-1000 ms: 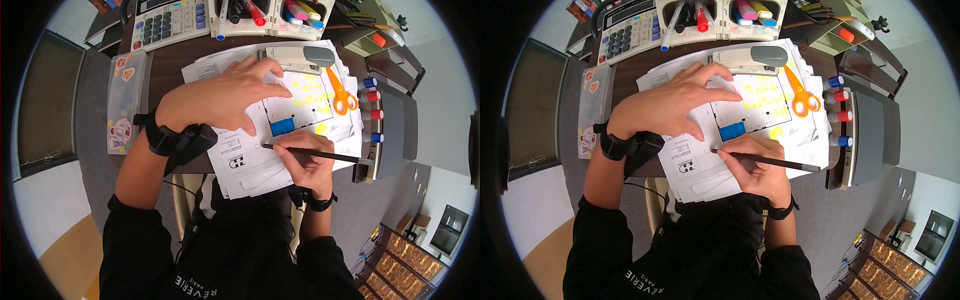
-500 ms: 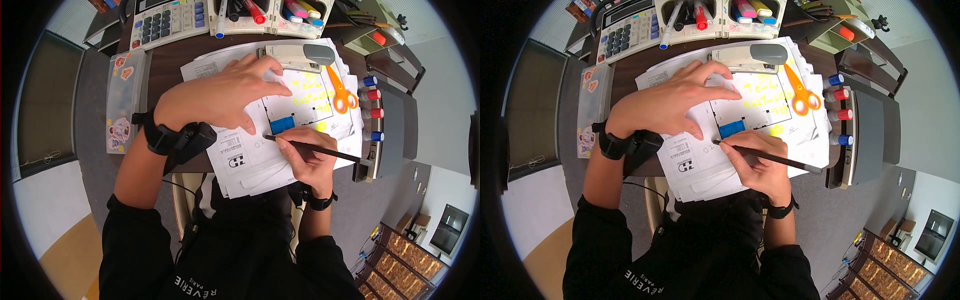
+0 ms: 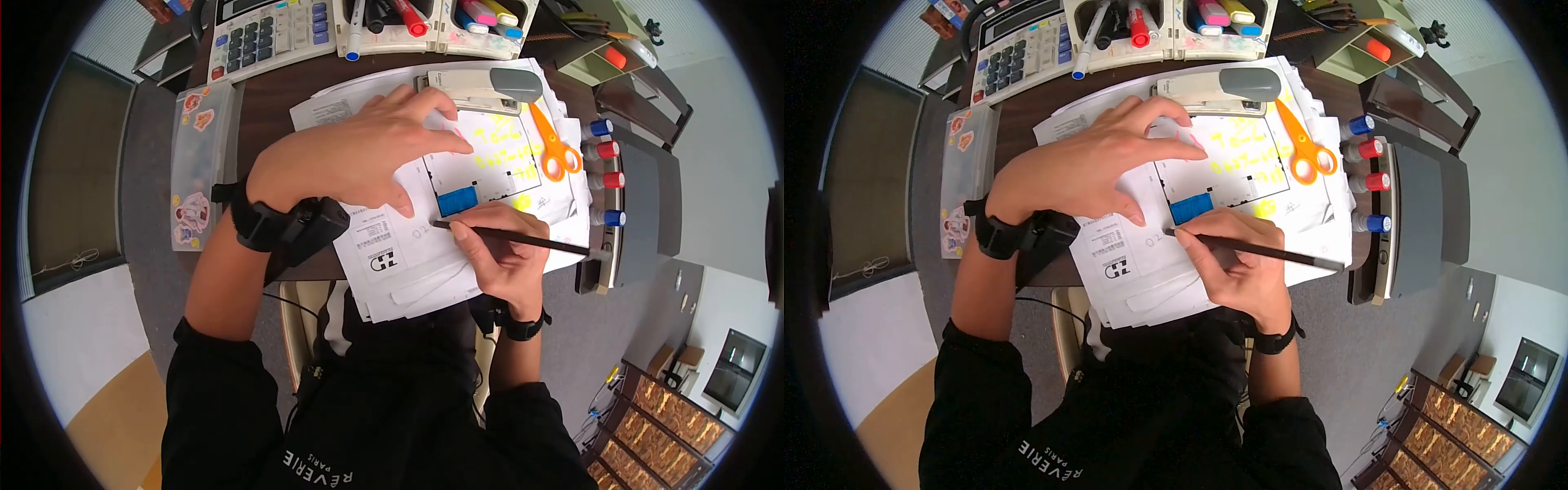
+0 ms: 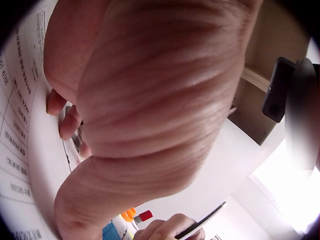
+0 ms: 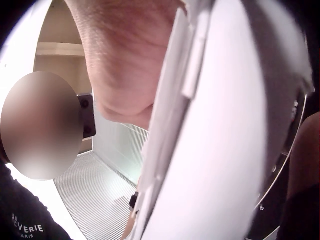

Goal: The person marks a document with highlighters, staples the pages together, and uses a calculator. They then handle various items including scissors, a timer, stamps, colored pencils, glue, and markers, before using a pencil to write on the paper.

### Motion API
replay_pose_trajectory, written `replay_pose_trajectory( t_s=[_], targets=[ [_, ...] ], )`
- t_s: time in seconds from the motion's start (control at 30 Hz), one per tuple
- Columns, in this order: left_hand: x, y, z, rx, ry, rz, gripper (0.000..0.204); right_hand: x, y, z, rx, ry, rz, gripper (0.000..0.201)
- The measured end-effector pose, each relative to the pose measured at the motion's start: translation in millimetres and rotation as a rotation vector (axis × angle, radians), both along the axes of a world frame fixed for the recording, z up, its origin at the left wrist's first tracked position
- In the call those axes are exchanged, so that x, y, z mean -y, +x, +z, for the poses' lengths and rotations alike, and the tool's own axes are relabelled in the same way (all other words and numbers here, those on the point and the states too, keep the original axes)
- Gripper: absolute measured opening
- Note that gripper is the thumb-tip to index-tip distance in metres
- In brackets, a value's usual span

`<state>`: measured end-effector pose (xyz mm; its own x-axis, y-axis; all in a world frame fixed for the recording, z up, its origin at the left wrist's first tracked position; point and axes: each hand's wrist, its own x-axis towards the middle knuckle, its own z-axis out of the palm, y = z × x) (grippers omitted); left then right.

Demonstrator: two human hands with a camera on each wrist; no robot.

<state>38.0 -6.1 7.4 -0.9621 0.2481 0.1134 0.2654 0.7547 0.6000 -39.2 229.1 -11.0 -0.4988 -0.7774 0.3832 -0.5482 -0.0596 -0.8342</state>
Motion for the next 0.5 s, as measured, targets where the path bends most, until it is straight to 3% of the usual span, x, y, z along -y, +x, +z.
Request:
replay_pose_trajectory(
  t_s=[0.17, 0.5],
  targets=[
    [-0.1, 0.7, -0.1, -0.019, -0.015, 0.010, 0.087, -2.9, 1.3, -6.3, 0.066, -0.111, -0.054, 0.013],
    [-0.9, 0.5, -0.3, -0.003, -0.010, 0.019, 0.086, -0.7, 0.0, -5.4, 0.073, -0.070, -0.065, 0.012]
  ],
)
